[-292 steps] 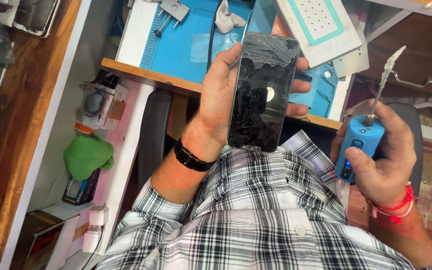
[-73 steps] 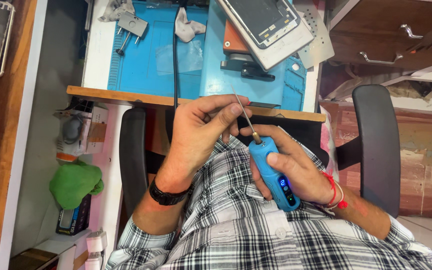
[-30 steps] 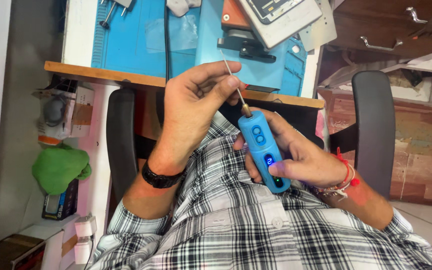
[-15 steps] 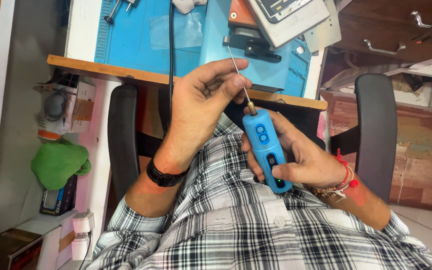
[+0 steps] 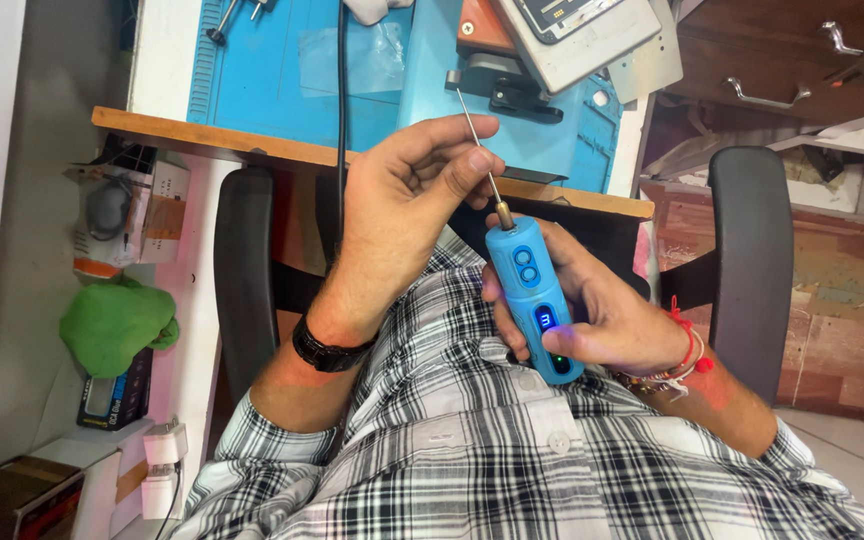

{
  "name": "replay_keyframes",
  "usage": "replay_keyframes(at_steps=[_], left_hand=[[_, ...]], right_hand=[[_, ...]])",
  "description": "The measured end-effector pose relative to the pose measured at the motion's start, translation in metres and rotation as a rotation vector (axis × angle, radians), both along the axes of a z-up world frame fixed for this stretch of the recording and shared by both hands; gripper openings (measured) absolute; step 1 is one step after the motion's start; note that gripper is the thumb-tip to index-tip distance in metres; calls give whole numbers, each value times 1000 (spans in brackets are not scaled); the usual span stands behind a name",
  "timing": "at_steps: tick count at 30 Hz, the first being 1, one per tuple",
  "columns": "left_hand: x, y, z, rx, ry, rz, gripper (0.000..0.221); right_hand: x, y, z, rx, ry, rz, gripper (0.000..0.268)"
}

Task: The person uses a blue electric screwdriver to remove screws from a black smartphone. They then use a metal prying tool to separate the phone's screen from its frame, working along the edges to detach the display.

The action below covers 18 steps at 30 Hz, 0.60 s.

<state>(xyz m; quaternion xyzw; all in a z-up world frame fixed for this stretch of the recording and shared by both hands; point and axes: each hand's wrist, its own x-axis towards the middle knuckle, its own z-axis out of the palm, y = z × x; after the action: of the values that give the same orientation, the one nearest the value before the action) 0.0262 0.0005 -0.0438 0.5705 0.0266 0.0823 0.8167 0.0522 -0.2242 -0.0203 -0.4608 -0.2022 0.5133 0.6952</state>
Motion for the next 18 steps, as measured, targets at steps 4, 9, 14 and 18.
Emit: replay_keyframes(at_steps=[4, 9, 14, 18], left_hand=[[1, -1, -2, -21, -6, -8, 36], [1, -2, -4, -39, 4, -21, 34], [1, -5, -3, -25, 23, -47, 34], [0, -6, 0, 11, -1, -72, 34]], right_hand=[[0, 1, 0, -2, -1, 1, 95], [-2, 3, 1, -3, 12, -63, 83], [-3, 15, 0, -98, 78, -223, 53], [2, 19, 4, -78, 12, -191, 46]])
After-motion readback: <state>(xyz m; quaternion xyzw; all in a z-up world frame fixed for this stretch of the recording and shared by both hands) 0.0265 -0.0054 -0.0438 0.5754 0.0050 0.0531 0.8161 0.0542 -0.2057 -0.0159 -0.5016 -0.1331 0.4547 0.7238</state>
